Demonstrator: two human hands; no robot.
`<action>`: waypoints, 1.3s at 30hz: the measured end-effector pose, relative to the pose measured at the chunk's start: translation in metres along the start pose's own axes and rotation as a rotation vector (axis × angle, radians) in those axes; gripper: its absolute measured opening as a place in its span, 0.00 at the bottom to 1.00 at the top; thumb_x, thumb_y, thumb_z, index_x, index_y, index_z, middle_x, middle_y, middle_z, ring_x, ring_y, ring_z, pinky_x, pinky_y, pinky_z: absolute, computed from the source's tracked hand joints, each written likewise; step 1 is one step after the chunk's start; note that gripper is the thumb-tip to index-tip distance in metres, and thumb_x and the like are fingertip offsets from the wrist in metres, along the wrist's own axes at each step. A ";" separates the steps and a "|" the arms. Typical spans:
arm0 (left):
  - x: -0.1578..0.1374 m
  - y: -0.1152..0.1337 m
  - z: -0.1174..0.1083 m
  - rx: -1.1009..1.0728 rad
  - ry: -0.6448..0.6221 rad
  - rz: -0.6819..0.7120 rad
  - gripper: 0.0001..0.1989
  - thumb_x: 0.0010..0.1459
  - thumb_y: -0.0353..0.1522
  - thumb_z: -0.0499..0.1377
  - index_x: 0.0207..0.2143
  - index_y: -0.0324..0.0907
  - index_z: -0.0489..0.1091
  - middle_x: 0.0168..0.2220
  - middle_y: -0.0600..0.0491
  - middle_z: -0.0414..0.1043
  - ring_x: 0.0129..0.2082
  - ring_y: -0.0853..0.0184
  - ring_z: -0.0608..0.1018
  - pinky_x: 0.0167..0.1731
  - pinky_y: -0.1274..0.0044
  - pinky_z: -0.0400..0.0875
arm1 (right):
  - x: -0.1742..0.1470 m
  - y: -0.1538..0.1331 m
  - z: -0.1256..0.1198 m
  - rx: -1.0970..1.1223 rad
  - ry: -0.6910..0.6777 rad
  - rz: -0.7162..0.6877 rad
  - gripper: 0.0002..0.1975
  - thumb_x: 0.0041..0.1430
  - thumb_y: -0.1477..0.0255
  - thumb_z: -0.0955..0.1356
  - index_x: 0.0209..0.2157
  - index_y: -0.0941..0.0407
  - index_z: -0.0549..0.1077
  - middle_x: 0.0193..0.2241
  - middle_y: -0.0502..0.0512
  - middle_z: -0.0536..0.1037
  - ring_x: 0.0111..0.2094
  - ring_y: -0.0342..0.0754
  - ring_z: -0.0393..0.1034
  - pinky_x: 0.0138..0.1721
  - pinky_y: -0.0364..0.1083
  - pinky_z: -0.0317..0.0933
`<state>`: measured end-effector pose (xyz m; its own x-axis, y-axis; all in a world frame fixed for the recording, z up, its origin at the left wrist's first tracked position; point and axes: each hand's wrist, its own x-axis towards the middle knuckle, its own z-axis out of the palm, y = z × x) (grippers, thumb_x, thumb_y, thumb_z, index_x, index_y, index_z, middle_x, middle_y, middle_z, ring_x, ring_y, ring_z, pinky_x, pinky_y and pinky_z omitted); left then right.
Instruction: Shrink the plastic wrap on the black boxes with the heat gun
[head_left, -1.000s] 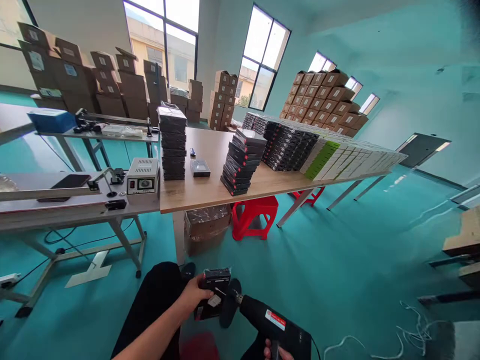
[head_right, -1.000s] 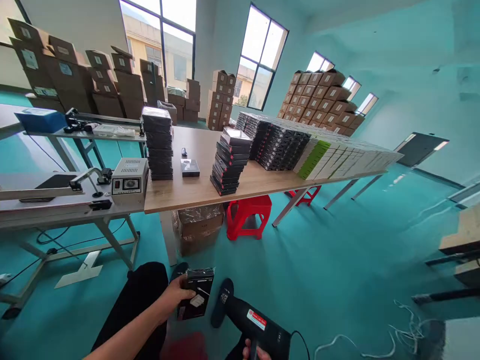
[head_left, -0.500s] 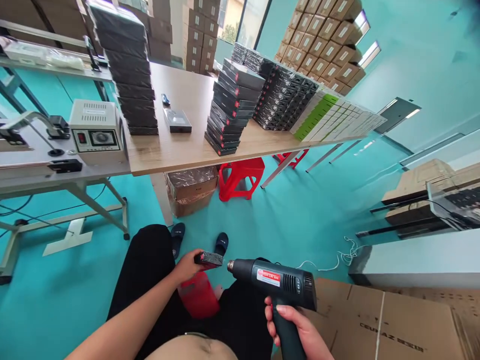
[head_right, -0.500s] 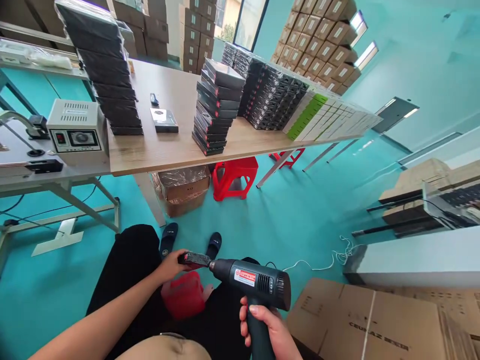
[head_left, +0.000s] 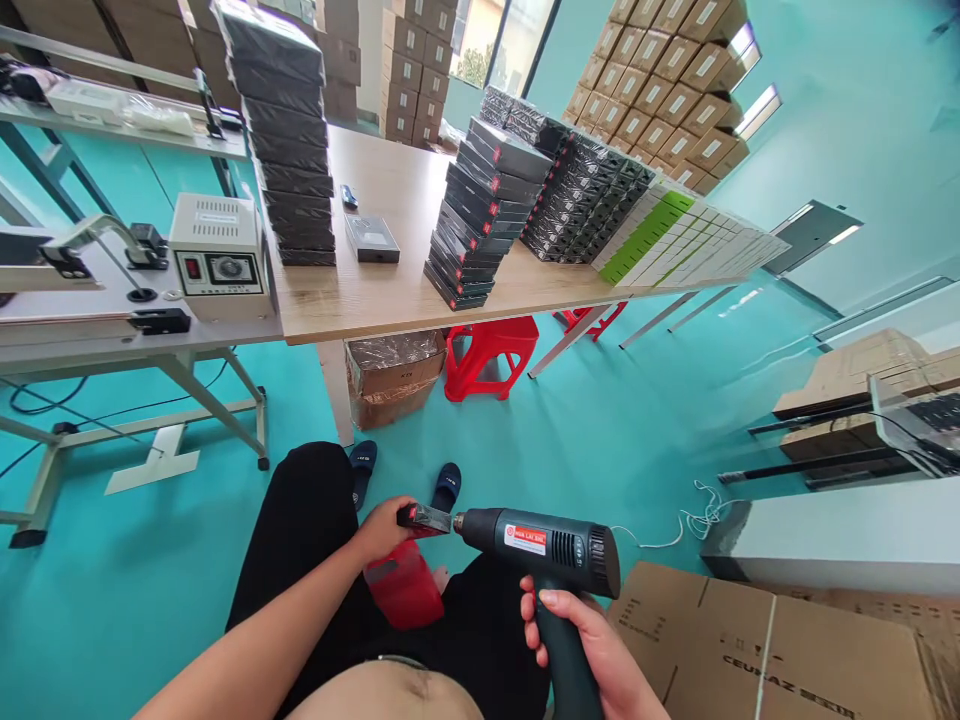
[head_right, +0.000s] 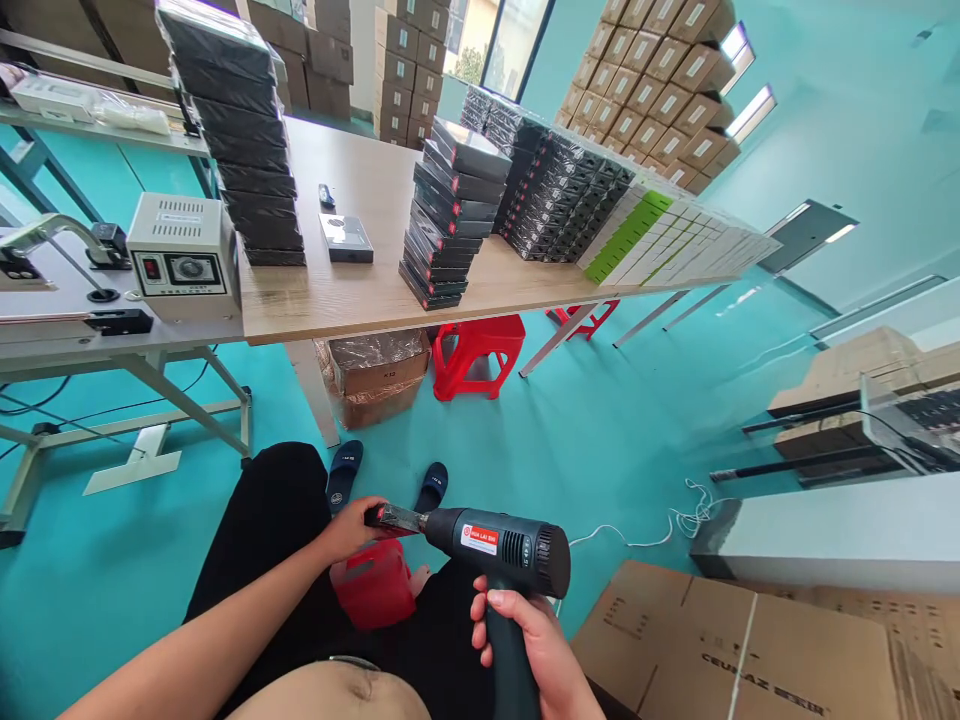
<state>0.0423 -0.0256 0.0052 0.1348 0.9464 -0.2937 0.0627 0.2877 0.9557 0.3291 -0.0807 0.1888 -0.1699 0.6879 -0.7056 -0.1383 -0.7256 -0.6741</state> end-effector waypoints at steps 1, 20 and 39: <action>0.000 0.000 0.000 0.019 0.006 0.005 0.13 0.40 0.34 0.66 0.31 0.40 0.73 0.31 0.51 0.73 0.35 0.58 0.73 0.38 0.71 0.65 | 0.000 0.001 0.002 -0.007 0.000 -0.003 0.14 0.56 0.67 0.67 0.42 0.61 0.74 0.31 0.57 0.77 0.26 0.45 0.71 0.25 0.42 0.65; 0.000 0.010 0.000 -0.185 0.052 -0.109 0.16 0.34 0.28 0.67 0.30 0.40 0.73 0.31 0.51 0.74 0.40 0.54 0.74 0.40 0.69 0.67 | 0.009 0.000 -0.003 -0.058 -0.004 -0.062 0.15 0.56 0.67 0.68 0.42 0.62 0.73 0.31 0.58 0.77 0.26 0.45 0.71 0.25 0.42 0.65; 0.003 0.016 -0.020 -0.789 0.079 -0.374 0.17 0.45 0.34 0.65 0.39 0.37 0.71 0.30 0.46 0.78 0.30 0.57 0.80 0.35 0.66 0.74 | 0.002 0.001 -0.025 0.218 -0.033 0.035 0.16 0.55 0.68 0.67 0.42 0.62 0.75 0.30 0.57 0.77 0.26 0.43 0.69 0.24 0.39 0.62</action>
<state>0.0239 -0.0152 0.0199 0.1714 0.7686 -0.6164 -0.6174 0.5713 0.5407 0.3533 -0.0795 0.1814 -0.2092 0.6643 -0.7176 -0.3388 -0.7376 -0.5840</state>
